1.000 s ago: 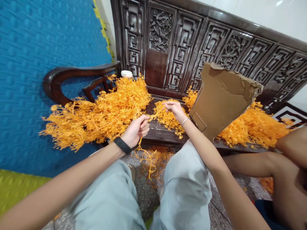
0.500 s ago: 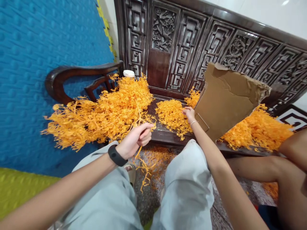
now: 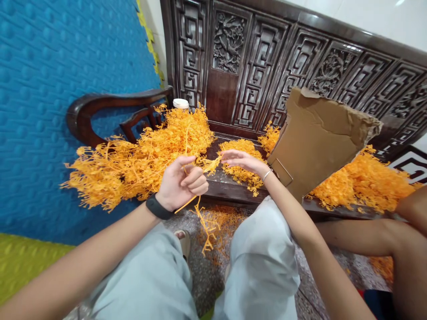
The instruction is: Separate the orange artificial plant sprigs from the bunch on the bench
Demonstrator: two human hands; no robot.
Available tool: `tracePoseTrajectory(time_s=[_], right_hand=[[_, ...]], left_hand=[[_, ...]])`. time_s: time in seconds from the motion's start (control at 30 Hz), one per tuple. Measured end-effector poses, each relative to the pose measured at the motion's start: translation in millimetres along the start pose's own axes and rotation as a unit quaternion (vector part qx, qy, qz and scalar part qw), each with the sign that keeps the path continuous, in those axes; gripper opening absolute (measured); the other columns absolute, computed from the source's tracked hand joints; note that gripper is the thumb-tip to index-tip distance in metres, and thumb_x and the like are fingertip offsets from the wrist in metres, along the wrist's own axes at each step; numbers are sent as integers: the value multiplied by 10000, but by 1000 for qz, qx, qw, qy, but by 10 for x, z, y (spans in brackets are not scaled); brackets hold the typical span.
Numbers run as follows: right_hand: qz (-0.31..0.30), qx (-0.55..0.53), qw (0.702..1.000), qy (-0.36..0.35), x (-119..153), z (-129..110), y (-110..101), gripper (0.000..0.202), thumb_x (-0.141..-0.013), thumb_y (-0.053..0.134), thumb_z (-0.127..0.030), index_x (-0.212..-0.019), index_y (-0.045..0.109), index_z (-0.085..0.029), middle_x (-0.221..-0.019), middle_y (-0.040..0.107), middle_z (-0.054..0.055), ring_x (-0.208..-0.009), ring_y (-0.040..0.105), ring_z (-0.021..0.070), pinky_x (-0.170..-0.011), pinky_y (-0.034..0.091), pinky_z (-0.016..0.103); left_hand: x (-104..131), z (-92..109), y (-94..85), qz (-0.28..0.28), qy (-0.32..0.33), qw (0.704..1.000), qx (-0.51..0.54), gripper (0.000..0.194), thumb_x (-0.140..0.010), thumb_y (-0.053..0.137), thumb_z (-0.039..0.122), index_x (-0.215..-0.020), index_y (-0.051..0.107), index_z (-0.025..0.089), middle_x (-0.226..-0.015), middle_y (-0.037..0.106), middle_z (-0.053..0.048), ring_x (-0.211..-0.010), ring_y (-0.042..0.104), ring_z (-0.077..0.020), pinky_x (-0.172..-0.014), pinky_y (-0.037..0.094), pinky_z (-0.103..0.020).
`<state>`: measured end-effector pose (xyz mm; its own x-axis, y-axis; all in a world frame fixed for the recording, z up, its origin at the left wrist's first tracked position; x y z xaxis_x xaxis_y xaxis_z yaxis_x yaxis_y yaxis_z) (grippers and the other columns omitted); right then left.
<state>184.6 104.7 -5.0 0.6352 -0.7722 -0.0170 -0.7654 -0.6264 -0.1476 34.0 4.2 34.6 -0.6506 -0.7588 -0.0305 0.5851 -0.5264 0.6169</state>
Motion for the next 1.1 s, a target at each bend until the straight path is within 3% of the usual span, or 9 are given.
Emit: tracePoseTrajectory(time_s=[0.07,0.17,0.37,0.57,0.73,0.93,1.1], right_hand=[[-106,-50,993,-5,9,-186,353,426,-678,671,-222,-1084,542,-213,-1101,577,56,-1044,542,167,-873,441,307],[-152,-130,980,-14,14,-383,687,478,-646,709,-251,-1082,521,-192,-1003,600,55,-963,579,169,-825,473,311],[-7,-262,963,-64,-104,-448,834,582,-697,663,-408,-1208,419,-271,-911,618,10,-814,586,123,-774,491,291],[23,-306,951,-24,-100,-409,961,557,-683,690,-262,-1185,448,-251,-765,590,-33,-761,569,110,-775,491,299],[27,-286,957,-41,-83,-415,874,573,-650,698,-174,-1163,464,-279,-768,583,-51,-718,549,81,-702,483,240],[119,-224,966,-42,-67,-381,513,336,-654,671,-180,-978,589,-216,-693,552,-42,-614,490,58,-617,440,191],[119,-146,982,-26,-4,-398,393,337,-581,709,-139,-907,632,-177,-727,582,-21,-667,522,65,-674,432,208]], left_hand=[[-3,29,-31,16,5,1000,0,554,-777,347,394,-326,123,162,-334,72,31,-303,205,-52,-356,218,-215],[-6,66,-82,47,10,999,7,563,-806,281,414,-327,120,165,-332,70,28,-298,205,-55,-348,218,-214],[4,78,-138,82,9,996,24,572,-832,214,441,-332,118,179,-322,83,24,-290,220,-66,-336,231,-221],[20,95,-175,85,11,996,30,576,-847,203,445,-342,115,181,-322,105,23,-294,236,-69,-338,243,-225],[54,173,-224,90,42,994,34,576,-853,212,460,-355,122,185,-328,116,25,-305,229,-71,-345,240,-232],[95,248,-295,125,72,988,61,574,-854,243,459,-367,111,184,-332,110,23,-306,209,-76,-341,214,-242],[95,285,-354,145,82,984,68,578,-846,272,472,-368,122,183,-338,114,23,-309,221,-78,-339,208,-244]])
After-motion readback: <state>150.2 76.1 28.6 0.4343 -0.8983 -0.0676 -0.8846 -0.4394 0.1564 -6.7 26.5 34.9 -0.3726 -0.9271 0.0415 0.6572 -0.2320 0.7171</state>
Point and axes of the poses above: each hand's wrist, its own x-axis away from the middle knuckle, its own y-axis out of the palm, z = x × y, the point moved 6 cm from there along -x, towards the middle knuckle
